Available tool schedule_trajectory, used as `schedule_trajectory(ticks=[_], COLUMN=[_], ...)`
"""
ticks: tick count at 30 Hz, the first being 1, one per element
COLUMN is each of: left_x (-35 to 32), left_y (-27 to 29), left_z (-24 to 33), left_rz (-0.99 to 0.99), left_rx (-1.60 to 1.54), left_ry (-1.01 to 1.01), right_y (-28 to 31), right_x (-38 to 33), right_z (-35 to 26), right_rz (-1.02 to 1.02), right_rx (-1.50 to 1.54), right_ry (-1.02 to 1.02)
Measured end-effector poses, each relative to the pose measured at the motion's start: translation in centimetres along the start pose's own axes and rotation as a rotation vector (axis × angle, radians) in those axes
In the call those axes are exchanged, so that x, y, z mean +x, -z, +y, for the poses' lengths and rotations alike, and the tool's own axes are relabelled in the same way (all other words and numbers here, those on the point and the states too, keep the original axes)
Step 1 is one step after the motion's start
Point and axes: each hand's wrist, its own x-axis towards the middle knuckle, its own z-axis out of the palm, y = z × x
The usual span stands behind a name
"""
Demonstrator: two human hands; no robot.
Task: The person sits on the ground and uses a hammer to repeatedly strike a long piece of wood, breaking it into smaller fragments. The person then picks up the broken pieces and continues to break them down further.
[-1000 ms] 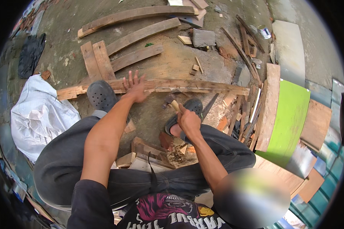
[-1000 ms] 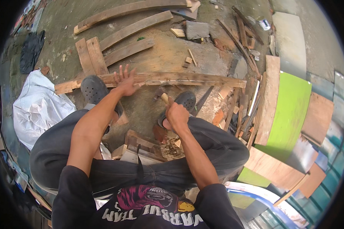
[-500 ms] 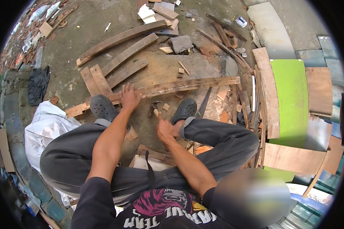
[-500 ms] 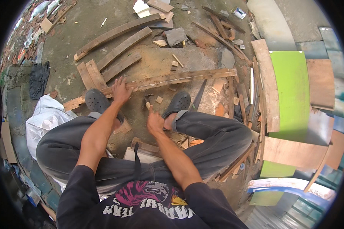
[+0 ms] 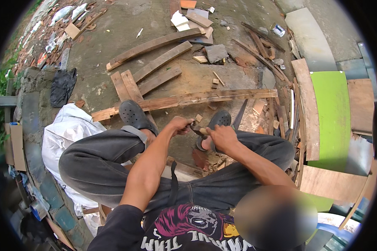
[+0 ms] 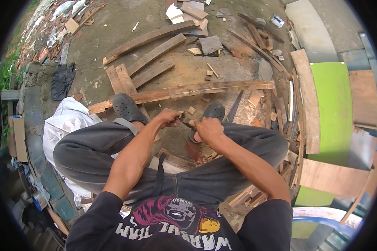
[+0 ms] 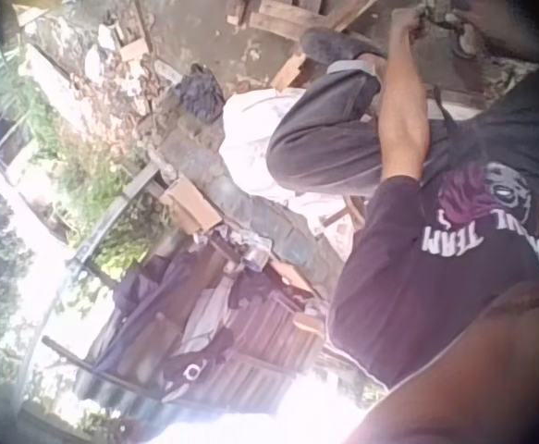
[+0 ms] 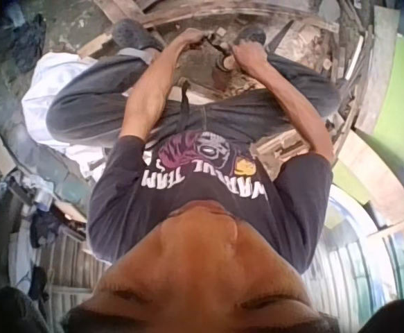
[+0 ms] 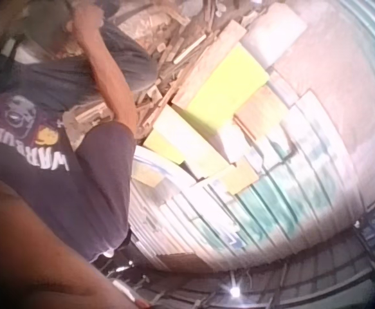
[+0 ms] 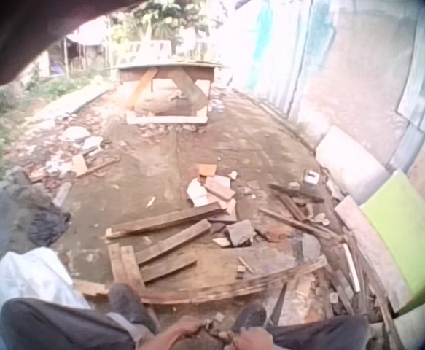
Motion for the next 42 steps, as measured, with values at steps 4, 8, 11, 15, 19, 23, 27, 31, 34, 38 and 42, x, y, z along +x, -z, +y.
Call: schedule_trajectory(ticks=[4,8,11,15,19,23,27,31,34,38,42], left_x=[-2.0,-0.9,-1.0,-1.1,-0.8,-1.1,1.3,0.2,-0.7,-1.2,-0.6], left_y=[-2.8,-3.2,-2.0,1.4,1.8,-0.6,2.1,5.4,9.4,13.0,13.1], left_z=[1.4,-0.8,-2.5,-3.8,-1.2,5.2,4.6,-0.4,-2.0,-2.6,-1.3], left_rz=[-0.086,-0.07,0.056,0.245,0.379,0.43,0.595,0.707,0.814,0.972,0.874], left_rx=[0.075,0.161,0.178,0.361,0.996,0.157,0.419,0.843,0.886,0.998,1.257], left_ry=[0.037,0.013,0.076,0.157,-0.078,-0.576,-0.587,-0.33,-0.209,-0.274,-0.44], right_y=[0.4,-0.7,-2.7,-2.6,-2.2,-1.3,-1.5,-0.7,-0.8,-1.8,-3.2], right_x=[-2.6,-2.8,-1.9,-0.6,0.2,1.2,2.0,1.4,1.6,1.2,1.8], right_z=[0.7,0.9,0.5,0.1,-0.8,-1.0,-1.2,-0.6,-0.5,0.1,0.6], right_rz=[0.013,-0.009,-0.052,-0.079,-0.136,-0.148,-0.093,-0.111,-0.133,-0.151,-0.189], right_rx=[-0.023,0.084,0.143,0.084,0.054,0.05,0.087,0.105,0.114,0.113,0.121], right_ry=[-0.009,-0.041,-0.073,0.029,0.058,0.085,0.102,0.072,0.01,-0.003,-0.013])
